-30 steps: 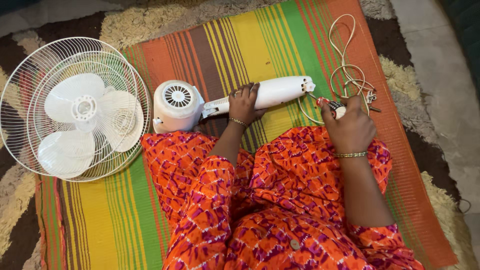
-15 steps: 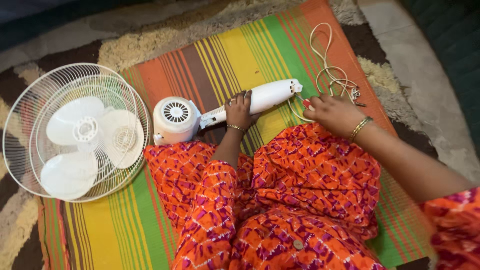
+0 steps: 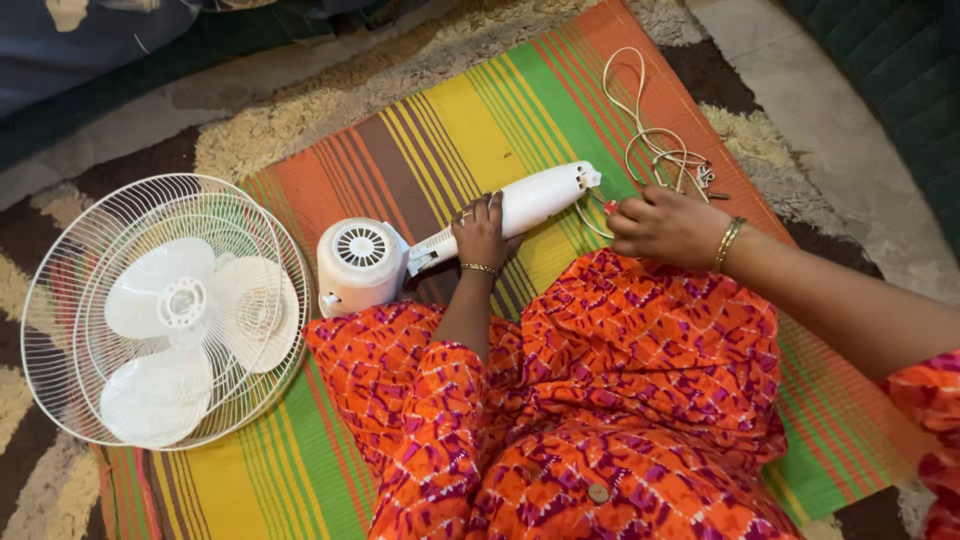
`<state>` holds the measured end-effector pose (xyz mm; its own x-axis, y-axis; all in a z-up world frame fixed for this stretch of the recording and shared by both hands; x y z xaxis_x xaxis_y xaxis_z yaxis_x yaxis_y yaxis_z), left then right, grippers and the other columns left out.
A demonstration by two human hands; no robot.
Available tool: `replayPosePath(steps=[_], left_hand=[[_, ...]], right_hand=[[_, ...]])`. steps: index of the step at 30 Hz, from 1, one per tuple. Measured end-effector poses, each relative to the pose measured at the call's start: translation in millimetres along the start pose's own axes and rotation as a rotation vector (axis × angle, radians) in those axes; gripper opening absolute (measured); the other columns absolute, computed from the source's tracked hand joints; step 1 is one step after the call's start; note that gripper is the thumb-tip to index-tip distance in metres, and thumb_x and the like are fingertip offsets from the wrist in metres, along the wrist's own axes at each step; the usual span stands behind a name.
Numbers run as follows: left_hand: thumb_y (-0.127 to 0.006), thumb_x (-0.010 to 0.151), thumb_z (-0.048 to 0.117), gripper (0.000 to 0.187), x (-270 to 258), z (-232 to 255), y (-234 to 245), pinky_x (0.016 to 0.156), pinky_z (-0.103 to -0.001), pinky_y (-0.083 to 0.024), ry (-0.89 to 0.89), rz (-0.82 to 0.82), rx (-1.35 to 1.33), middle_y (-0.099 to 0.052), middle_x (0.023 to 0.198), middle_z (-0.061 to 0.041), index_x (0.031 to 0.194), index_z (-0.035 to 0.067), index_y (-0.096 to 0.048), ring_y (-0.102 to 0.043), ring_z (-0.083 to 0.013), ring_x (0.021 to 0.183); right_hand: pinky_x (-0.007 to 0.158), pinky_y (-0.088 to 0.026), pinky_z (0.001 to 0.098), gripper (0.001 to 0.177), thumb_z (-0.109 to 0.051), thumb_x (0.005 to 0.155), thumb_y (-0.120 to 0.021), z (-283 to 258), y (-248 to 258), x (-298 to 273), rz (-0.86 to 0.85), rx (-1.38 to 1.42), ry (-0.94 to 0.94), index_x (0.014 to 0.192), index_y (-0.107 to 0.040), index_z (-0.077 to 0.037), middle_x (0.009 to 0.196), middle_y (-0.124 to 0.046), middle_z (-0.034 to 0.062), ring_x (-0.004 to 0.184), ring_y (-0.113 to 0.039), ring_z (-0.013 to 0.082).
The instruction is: The person disassembles a white electric fan using a screwdriver. They remove screws from the fan housing, separate the motor casing from the base, and place the screwdriver down. The fan blades and cage remain attached to the base throughout.
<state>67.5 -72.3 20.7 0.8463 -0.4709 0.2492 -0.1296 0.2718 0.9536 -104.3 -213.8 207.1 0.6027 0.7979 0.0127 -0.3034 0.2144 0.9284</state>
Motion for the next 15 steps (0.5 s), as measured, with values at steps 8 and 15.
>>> replayPosePath(steps=[8, 15], left_hand=[[-0.088, 0.065, 0.058, 0.098, 4, -6, -2, 0.106, -0.058, -0.041, 0.010, -0.010, -0.016, -0.058, 0.140, -0.009, 0.145, 0.016, -0.051, -0.057, -0.0269, 0.128], [-0.088, 0.065, 0.058, 0.098, 2, -5, -5, 0.108, -0.058, -0.039, 0.023, -0.013, -0.001, -0.058, 0.139, -0.009, 0.144, 0.015, -0.051, -0.056, -0.0262, 0.128]], right_hand=[[0.075, -0.059, 0.0439, 0.054, -0.062, 0.105, -0.044, 50, -36, -34, -0.516, 0.182, -0.819, 0.126, -0.057, -0.015, 0.109, -0.070, 0.0083, 0.100, -0.070, 0.0237], [0.080, -0.051, 0.0367, 0.023, -0.026, 0.098, -0.058, 38, -15, -5, -0.215, -0.175, -0.542, 0.119, -0.065, -0.023, 0.098, -0.065, -0.0032, 0.089, -0.064, 0.0162]])
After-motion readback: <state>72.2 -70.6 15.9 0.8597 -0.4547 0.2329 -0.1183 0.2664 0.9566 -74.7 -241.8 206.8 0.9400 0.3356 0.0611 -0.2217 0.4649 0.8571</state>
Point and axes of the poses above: each hand's wrist, its own x-axis towards the middle knuckle, its own y-axis out of the back of the hand, z = x × y, the point moved 10 cm from there along x, towards the middle knuckle
